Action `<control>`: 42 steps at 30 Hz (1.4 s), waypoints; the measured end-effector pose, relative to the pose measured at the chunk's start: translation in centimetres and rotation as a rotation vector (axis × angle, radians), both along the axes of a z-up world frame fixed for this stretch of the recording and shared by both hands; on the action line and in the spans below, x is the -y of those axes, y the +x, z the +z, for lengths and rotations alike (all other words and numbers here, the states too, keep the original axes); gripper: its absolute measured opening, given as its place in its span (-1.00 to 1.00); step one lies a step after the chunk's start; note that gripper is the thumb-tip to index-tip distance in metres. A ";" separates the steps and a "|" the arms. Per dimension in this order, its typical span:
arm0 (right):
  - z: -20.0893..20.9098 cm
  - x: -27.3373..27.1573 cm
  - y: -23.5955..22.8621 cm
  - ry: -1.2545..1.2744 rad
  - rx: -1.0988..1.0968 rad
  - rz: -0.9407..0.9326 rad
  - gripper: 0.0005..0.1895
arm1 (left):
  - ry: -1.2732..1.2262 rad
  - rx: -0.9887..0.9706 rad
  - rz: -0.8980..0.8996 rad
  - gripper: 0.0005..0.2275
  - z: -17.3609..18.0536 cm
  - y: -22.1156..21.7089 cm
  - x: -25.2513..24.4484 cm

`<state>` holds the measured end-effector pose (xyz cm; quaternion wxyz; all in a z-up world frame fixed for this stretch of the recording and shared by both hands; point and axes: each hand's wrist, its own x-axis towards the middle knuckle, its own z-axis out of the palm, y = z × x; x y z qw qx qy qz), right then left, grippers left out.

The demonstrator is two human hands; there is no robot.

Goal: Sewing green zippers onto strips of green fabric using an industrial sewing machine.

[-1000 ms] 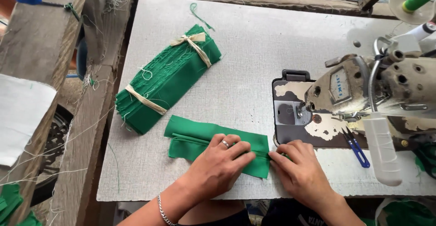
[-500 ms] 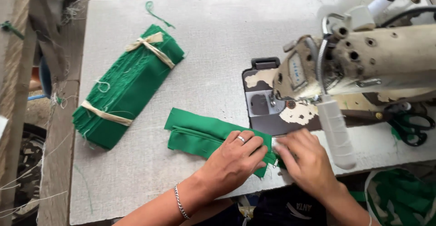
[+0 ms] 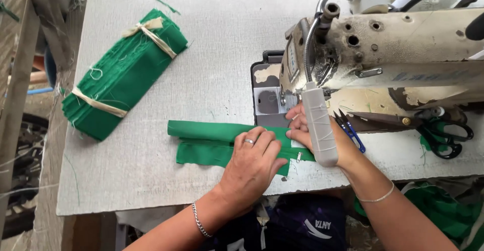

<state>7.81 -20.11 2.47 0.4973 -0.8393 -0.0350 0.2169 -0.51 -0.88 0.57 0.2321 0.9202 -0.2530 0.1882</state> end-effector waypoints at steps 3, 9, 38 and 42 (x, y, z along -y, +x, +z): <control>-0.1 0.1 0.6 -0.104 0.072 0.050 -0.76 | 0.002 -0.001 0.035 -0.68 0.0 -0.2 0.4; -0.5 0.2 0.9 -0.203 0.065 0.032 -0.78 | 0.065 0.065 0.036 -0.71 0.5 -0.4 0.5; -1.2 1.1 -1.3 -0.347 0.665 0.287 -0.82 | 0.088 0.074 -0.020 -0.83 -0.5 -0.3 0.4; 0.2 -0.5 -0.9 -0.398 0.616 0.388 -0.87 | 0.049 0.083 0.011 -0.87 -0.1 -0.4 0.3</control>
